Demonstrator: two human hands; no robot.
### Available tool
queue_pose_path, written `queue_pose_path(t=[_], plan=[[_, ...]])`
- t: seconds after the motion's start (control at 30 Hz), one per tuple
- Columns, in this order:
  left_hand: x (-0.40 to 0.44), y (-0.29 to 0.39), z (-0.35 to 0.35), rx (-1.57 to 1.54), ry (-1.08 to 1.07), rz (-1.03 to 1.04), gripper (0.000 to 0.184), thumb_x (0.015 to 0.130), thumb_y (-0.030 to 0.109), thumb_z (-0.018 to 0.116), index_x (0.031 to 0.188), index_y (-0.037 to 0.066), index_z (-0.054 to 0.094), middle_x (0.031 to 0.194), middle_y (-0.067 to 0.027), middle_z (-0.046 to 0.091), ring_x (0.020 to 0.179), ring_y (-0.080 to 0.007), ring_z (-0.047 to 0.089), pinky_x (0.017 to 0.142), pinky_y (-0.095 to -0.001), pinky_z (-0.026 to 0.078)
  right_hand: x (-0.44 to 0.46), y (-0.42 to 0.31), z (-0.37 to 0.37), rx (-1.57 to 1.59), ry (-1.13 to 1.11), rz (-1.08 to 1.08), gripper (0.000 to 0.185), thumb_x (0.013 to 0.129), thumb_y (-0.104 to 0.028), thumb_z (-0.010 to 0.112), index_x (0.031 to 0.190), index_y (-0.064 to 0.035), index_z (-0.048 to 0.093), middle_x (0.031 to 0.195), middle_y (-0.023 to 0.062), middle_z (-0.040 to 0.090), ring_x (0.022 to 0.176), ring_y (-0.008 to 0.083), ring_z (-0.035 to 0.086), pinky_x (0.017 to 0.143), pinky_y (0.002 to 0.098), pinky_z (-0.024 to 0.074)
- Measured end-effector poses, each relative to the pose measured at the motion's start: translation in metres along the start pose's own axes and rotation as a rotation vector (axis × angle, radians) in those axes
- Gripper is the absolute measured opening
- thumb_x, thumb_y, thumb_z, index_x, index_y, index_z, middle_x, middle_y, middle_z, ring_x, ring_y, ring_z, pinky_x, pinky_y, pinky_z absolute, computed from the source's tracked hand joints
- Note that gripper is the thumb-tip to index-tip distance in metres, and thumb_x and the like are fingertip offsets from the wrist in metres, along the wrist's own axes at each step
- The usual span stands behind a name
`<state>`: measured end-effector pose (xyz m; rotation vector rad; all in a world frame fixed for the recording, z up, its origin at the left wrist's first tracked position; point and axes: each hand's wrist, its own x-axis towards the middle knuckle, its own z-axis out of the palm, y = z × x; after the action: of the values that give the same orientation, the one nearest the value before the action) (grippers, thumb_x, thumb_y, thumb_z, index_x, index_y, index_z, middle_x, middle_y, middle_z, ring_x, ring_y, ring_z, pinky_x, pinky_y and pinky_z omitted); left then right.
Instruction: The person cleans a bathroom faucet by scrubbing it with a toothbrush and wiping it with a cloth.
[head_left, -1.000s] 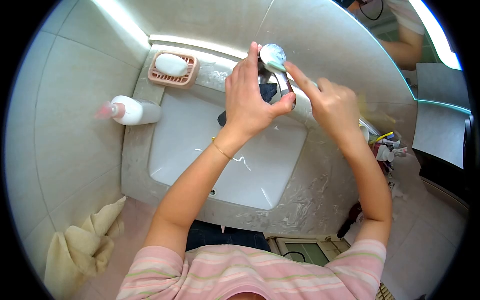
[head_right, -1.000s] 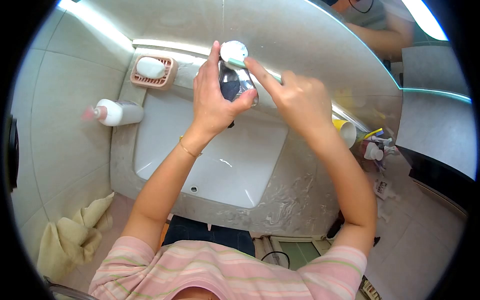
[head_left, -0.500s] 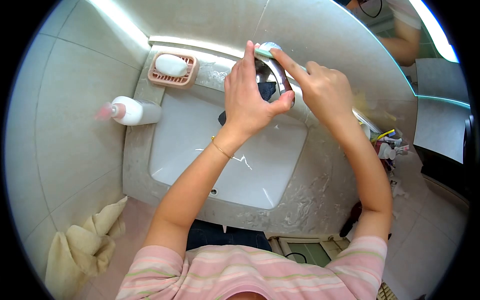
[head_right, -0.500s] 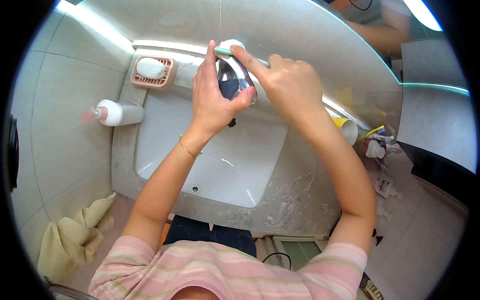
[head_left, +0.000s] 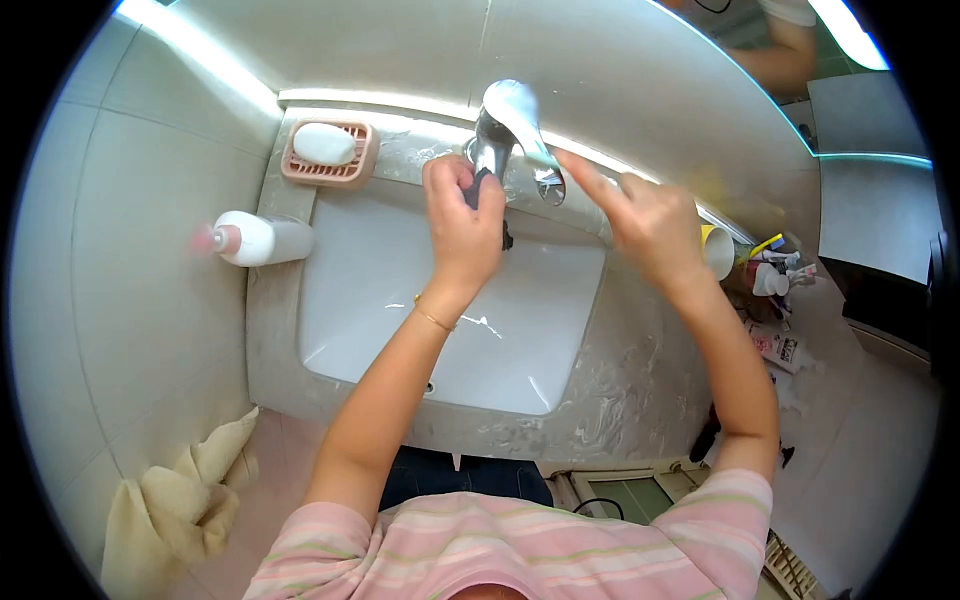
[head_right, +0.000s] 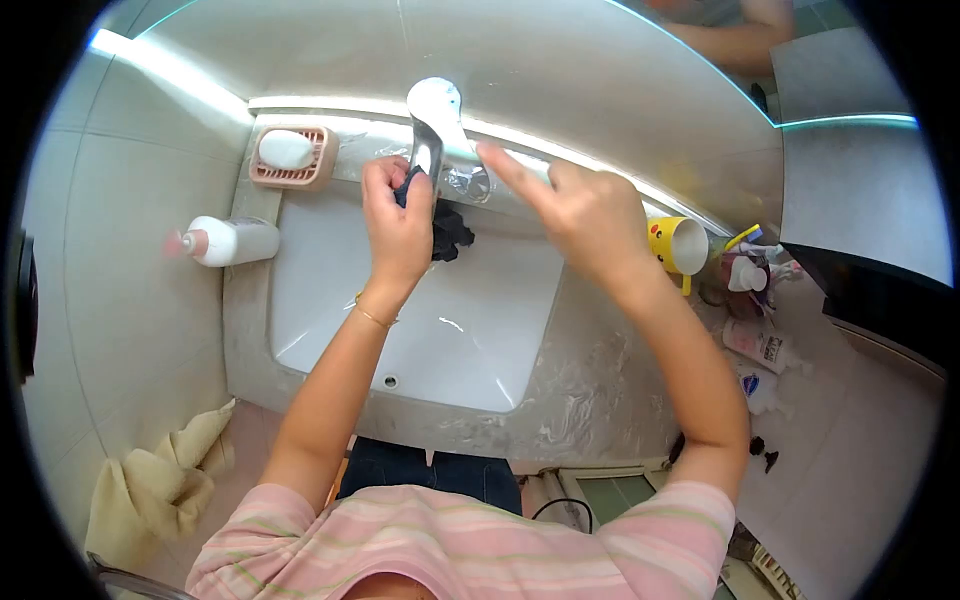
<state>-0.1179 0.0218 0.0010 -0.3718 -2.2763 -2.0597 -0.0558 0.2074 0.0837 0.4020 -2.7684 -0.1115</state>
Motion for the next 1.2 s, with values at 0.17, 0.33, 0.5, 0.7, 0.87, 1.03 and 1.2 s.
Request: queue_pose_path(t=[0.17, 0.33, 0.5, 0.7, 0.87, 1.03, 1.2], plan=[[-0.004, 0.0, 0.001, 0.127, 0.015, 0.083, 0.015, 0.088, 0.01, 0.05, 0.093, -0.001, 0.041, 0.095, -0.0135, 0.041, 0.087, -0.0271, 0.042, 0.083, -0.0369, 0.038, 0.016, 0.003, 0.004, 0.006, 0.043, 0.015, 0.07, 0.07, 0.0, 0.059, 0.133, -0.032, 0.054, 0.054, 0.0012, 0.038, 0.042, 0.0162, 0.042, 0.041, 0.0322, 0.0397], [-0.002, 0.015, -0.016, 0.178, -0.057, 0.084, 0.016, 0.089, 0.013, 0.055, 0.09, 0.0, 0.046, 0.099, -0.0132, 0.044, 0.087, -0.0256, 0.045, 0.08, -0.0357, 0.04, -0.01, -0.013, -0.004, 0.041, 0.048, -0.006, 0.069, 0.069, 0.003, 0.06, 0.131, -0.0279, 0.057, 0.053, 0.0022, 0.037, 0.042, 0.0162, 0.04, 0.041, 0.0331, 0.0375], [0.004, 0.022, -0.023, 0.247, -0.063, 0.152, 0.015, 0.085, 0.012, 0.065, 0.085, 0.001, 0.056, 0.098, -0.0099, 0.051, 0.081, -0.0204, 0.05, 0.071, -0.0299, 0.043, -0.005, -0.01, -0.005, 0.096, 0.036, 0.076, 0.069, 0.068, 0.005, 0.061, 0.131, -0.0251, 0.058, 0.053, 0.0034, 0.035, 0.043, 0.0168, 0.04, 0.043, 0.0333, 0.0378], [0.024, 0.049, -0.039, -0.204, -0.066, 0.076, 0.015, 0.08, 0.012, 0.072, 0.082, 0.004, 0.06, 0.101, -0.0071, 0.054, 0.083, -0.0176, 0.053, 0.073, -0.0285, 0.045, -0.053, -0.017, 0.004, 0.236, 0.051, 0.108, 0.066, 0.072, 0.007, 0.059, 0.132, -0.0218, 0.056, 0.056, 0.0045, 0.045, 0.044, 0.0174, 0.044, 0.046, 0.0326, 0.0401], [0.037, 0.07, -0.009, 0.157, -0.3, 0.467, 0.017, 0.073, 0.013, 0.077, 0.077, 0.006, 0.062, 0.111, -0.0073, 0.054, 0.098, -0.0237, 0.05, 0.086, -0.0343, 0.041, -0.043, -0.043, 0.01, 1.388, 0.23, 0.975, 0.043, 0.088, -0.023, 0.068, 0.124, -0.001, 0.059, 0.065, -0.0045, 0.053, 0.052, 0.004, 0.047, 0.046, 0.0207, 0.0362], [0.055, 0.059, 0.001, 0.527, -0.135, 0.524, 0.016, 0.074, 0.018, 0.076, 0.079, 0.009, 0.064, 0.12, -0.0073, 0.05, 0.102, -0.0276, 0.048, 0.09, -0.0367, 0.039, 0.002, -0.075, 0.04, 1.782, 0.311, 1.061, 0.027, 0.09, -0.024, 0.066, 0.104, -0.0012, 0.064, 0.062, -0.0042, 0.052, 0.051, 0.0041, 0.046, 0.045, 0.0196, 0.0324], [0.079, 0.053, 0.006, 0.308, -0.212, 0.292, 0.019, 0.08, 0.021, 0.073, 0.084, 0.007, 0.061, 0.107, -0.0105, 0.054, 0.093, -0.0236, 0.054, 0.08, -0.0331, 0.045, 0.02, -0.089, 0.042, 1.867, 0.409, 1.04, 0.021, 0.091, -0.023, 0.065, 0.087, -0.0022, 0.063, 0.057, -0.0042, 0.049, 0.048, 0.0037, 0.042, 0.045, 0.0192, 0.0301]])
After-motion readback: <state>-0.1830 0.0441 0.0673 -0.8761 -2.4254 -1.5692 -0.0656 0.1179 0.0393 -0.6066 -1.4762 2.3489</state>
